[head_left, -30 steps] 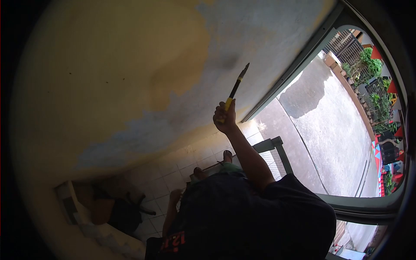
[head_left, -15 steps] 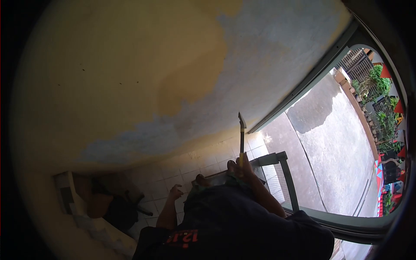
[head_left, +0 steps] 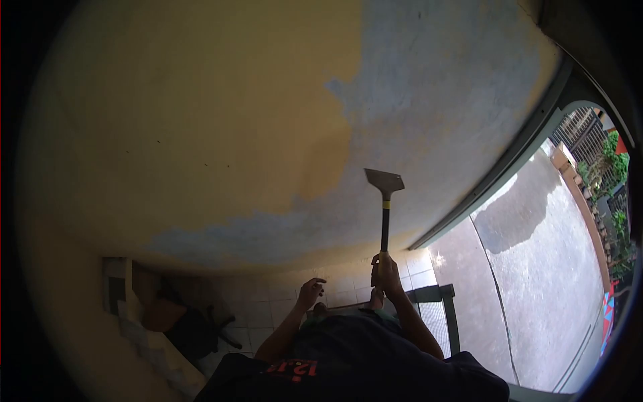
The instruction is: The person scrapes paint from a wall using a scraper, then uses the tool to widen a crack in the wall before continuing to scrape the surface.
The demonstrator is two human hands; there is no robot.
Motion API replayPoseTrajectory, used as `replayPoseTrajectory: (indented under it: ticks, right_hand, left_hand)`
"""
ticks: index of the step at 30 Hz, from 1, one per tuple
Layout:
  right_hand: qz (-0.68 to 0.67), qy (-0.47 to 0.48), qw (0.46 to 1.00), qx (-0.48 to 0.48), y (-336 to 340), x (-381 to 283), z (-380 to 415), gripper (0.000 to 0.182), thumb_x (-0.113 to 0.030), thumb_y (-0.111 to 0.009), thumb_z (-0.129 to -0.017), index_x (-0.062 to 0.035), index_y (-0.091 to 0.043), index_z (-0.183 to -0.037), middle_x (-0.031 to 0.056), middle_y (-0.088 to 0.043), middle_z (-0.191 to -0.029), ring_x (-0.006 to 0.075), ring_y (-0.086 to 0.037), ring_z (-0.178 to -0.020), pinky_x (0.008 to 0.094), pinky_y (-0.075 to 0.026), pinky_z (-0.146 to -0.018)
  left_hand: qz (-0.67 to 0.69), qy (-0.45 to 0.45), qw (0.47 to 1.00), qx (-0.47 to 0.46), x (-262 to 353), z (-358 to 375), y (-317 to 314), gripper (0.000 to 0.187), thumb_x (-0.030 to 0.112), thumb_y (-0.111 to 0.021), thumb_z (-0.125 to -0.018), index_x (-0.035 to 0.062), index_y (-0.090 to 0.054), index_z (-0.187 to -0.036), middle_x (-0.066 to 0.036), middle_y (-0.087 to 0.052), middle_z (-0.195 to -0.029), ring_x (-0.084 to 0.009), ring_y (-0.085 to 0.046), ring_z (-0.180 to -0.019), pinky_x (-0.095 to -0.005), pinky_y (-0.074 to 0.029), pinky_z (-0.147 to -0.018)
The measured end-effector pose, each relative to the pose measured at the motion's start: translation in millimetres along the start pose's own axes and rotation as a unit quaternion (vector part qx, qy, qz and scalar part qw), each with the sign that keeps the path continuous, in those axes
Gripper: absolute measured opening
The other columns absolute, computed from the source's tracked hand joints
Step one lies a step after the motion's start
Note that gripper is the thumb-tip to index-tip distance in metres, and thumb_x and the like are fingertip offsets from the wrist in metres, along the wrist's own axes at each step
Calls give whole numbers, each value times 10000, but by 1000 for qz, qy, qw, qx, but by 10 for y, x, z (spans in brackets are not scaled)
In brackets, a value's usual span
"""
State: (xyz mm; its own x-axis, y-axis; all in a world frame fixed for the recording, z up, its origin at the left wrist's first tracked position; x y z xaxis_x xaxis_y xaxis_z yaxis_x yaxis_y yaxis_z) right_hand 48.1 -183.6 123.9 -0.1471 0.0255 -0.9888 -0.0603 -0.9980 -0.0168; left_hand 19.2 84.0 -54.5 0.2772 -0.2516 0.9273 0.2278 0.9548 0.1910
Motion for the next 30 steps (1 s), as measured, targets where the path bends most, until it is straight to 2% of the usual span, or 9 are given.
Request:
replayPoseTrajectory:
  ticks: [1,5,8,10,13,16,22,26,30]
  right_hand:
    - [-108,-90,989,-48,11,31,-58,442,-477,-376,-985,-56,-498,-928,14,-424,-483,105,-415,-355,259,-373,-351]
    - [-12,-34,989,-146,180,-325,-149,470,-492,-367,-981,-37,-480,-960,21,-462,-548,98,-469,-419,248,-402,-377]
    - [-42,-67,973,-218,251,-310,-145,427,-468,-392,-983,-54,-483,-1036,14,-460,-586,82,-456,-442,240,-421,-406]
    - [-45,-74,964,-250,304,-249,-131,411,-455,-393,-986,-58,-481,-1048,13,-456,-584,81,-444,-435,237,-417,-402]
    - [-63,-98,951,-287,366,-126,-113,364,-420,-391,-997,-74,-483,-1062,-2,-431,-558,72,-399,-402,229,-372,-376]
    - [-97,-147,953,-246,461,-81,-103,366,-427,-367,-1002,-90,-493,-1068,-27,-385,-511,69,-350,-364,230,-291,-359]
    - [-99,-111,955,-255,554,-231,-319,446,-471,-281,-1004,-73,-480,-1033,-10,-394,-514,86,-359,-365,242,-309,-367]
    - [-118,-68,944,-301,424,-658,-440,493,-520,-258,-993,-72,-458,-1038,15,-401,-515,107,-391,-384,245,-329,-375]
    - [-157,-22,927,-340,241,-1204,-465,512,-539,-272,-982,-69,-439,-1097,28,-421,-540,118,-405,-396,267,-404,-390]
  left_hand:
    - [67,-33,997,1,266,-69,-99,258,130,-496,-879,28,-619,-1082,-72,-623,-741,-141,-621,-675,-290,-511,-640]
    - [101,-128,985,52,1410,-340,-413,225,125,-486,-911,18,-612,-1064,-50,-589,-702,-114,-569,-658,-279,-477,-642]
    - [5,-182,975,129,2248,-385,-525,210,105,-515,-899,14,-610,-1062,-68,-598,-725,-136,-576,-676,-281,-461,-639]
    - [-72,-337,907,244,2710,-321,-605,150,78,-552,-861,15,-609,-984,-81,-585,-771,-182,-548,-685,-318,-449,-659]
    - [-152,-403,861,271,2853,-380,-795,185,4,-606,-749,26,-594,-932,-112,-570,-795,-274,-567,-742,-334,-456,-673]
    - [-150,-420,856,261,3004,-302,-909,141,33,-598,-746,42,-576,-885,-119,-556,-815,-306,-553,-794,-380,-449,-721]
    - [-273,-509,778,248,3413,-336,-936,314,152,-653,-666,101,-625,-975,-113,-528,-1073,-320,-503,-1051,-465,-425,-864]
    - [-312,-566,733,212,3860,-487,-893,339,233,-609,-652,141,-652,-976,-91,-545,-1110,-339,-455,-1206,-524,-380,-992]
    - [-341,-638,658,207,4477,-400,-760,232,267,-571,-670,112,-649,-824,-73,-578,-894,-299,-543,-1119,-543,-368,-1003]
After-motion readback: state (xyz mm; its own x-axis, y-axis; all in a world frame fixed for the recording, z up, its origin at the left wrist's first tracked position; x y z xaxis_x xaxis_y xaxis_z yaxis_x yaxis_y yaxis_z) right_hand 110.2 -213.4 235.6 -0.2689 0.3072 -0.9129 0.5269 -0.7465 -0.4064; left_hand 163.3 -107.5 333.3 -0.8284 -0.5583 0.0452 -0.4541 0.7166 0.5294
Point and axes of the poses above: each hand's wrist, its own z-axis away from the middle knuckle, its own y-axis out of the back of the hand, x = y × z, the point moved 5 cm from there along -z, towards the middle knuckle
